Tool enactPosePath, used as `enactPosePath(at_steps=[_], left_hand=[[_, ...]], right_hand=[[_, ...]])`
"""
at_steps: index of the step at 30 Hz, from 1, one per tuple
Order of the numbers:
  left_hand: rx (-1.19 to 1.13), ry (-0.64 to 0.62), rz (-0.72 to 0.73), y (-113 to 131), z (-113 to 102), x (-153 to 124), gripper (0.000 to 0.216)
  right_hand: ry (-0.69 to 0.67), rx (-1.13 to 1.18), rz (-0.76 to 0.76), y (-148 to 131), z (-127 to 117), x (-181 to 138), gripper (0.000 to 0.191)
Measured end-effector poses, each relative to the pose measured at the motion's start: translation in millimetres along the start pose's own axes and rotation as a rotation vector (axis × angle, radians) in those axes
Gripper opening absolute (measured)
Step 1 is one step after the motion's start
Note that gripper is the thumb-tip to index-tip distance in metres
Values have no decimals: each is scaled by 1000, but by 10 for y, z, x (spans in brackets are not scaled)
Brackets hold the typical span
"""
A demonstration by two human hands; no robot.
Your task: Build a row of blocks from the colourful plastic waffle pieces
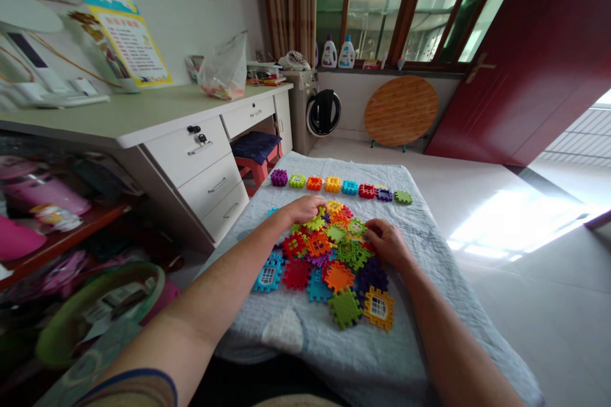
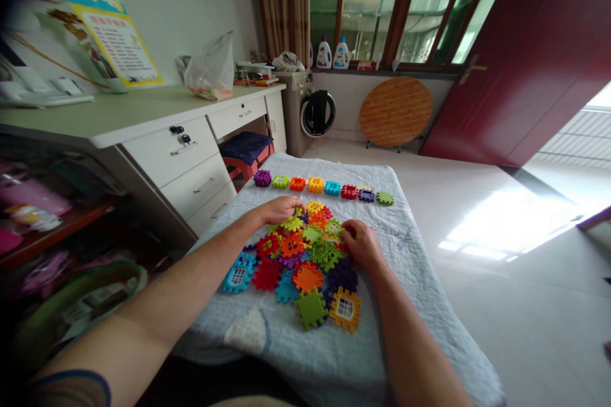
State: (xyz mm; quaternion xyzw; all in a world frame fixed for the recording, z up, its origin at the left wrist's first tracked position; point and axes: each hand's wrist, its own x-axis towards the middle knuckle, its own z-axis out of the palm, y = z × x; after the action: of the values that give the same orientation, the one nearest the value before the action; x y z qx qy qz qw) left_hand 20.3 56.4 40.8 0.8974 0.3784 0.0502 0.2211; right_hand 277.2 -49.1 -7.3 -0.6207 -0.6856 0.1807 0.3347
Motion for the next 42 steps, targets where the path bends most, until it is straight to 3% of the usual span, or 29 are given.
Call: enactPosePath(at_steps=[8, 13, 29, 42], left_hand=[[137, -111, -8, 55, -15, -139, 47], [132, -204, 41, 37, -120, -246, 64], [200, -337, -22, 46, -161, 27, 60], [393, -205, -30, 122, -139, -118, 53]], right_hand=[[3, 13, -22, 13, 6, 4, 20], [5, 9, -21, 13, 6, 6, 19], [-10, -14, -15, 15, -1, 6, 18], [12, -14, -56, 18, -5, 4, 17]])
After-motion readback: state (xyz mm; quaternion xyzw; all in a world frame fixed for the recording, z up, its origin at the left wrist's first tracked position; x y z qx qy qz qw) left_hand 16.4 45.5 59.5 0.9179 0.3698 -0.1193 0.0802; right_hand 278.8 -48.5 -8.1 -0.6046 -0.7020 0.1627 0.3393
